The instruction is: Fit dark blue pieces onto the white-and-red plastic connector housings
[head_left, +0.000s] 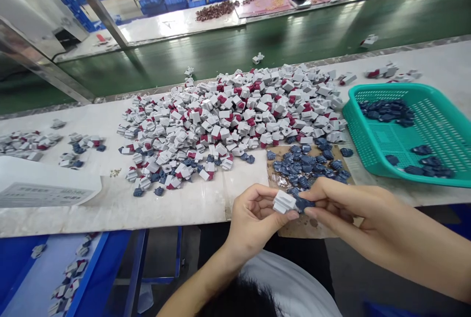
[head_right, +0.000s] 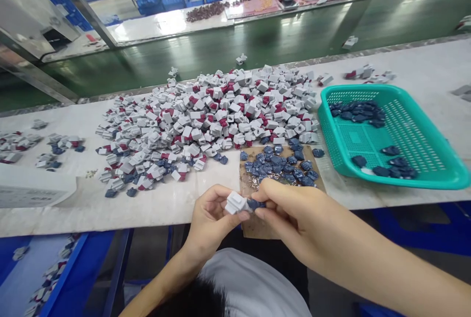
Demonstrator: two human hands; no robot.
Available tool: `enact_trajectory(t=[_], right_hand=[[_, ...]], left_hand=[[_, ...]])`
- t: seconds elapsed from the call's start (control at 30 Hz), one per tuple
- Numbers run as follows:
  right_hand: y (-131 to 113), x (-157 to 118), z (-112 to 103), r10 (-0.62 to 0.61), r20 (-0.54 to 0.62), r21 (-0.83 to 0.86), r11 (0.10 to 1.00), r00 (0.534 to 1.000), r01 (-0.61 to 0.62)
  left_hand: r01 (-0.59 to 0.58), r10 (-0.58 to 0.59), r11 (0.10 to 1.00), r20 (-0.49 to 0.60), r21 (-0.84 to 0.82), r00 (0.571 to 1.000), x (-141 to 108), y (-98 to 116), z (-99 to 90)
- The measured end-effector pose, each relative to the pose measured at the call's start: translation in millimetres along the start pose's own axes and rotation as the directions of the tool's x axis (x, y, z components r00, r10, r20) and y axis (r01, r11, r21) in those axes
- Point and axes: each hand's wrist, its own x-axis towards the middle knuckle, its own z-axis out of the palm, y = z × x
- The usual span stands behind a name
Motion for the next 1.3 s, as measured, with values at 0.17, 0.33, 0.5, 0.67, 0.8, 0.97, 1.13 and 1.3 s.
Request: enact_trajectory(t=[0.17,0.33,0.5,0.67,0.8,0.97,1.13,1.3], right_hand=[[-10.8,6.7,-11.2,-0.105,0.131,-0.119,0.986,0.986,0.12],[-19.8,11.1,-13.0,-0.099,0.202,-0.102,0.987,0.974,0.122],[-17.8,15.4,-10.5,-0.102,0.218,-0.036,0.993,0.971,0.112],[-6.7,15.4,-5.6,-0.043,0.293,0.062,0.998,0.955,0.026],[7.8,13.5,7.5,0.0,0.297,0.204,0.977,0.955,-0.064],[13.7,19.3,7.5,0.073,0.227,0.305,0.942,0.971,-0.142],[4.7,30.9,5.7,0.133,0.053,0.379,0.914,0.99,-0.143],[-14.5,44.4,40.0,0.431,-0.276,0.746,0.659,0.859,-0.091]], left_hand=[[-0.063,0.055,0.994,0.087,0.092,0.995,-1.4,1.3,-7.0],[-0.136,0.111,0.973,0.135,0.188,0.985,-3.0,5.6,-10.8],[-0.2,0.177,0.963,0.139,0.182,0.974,-6.6,-0.1,-13.9],[-0.144,0.128,0.984,0.148,0.103,0.981,-5.9,-12.8,-10.5],[-0.061,0.046,0.984,0.09,0.166,0.995,-3.7,-7.5,-10.4],[-0.129,0.025,0.877,0.226,0.463,0.974,3.6,24.6,-19.3],[-0.286,0.054,0.706,0.353,0.648,0.934,12.1,32.1,-15.0],[-0.347,0.157,0.711,0.343,0.611,0.926,18.0,13.0,-1.7]])
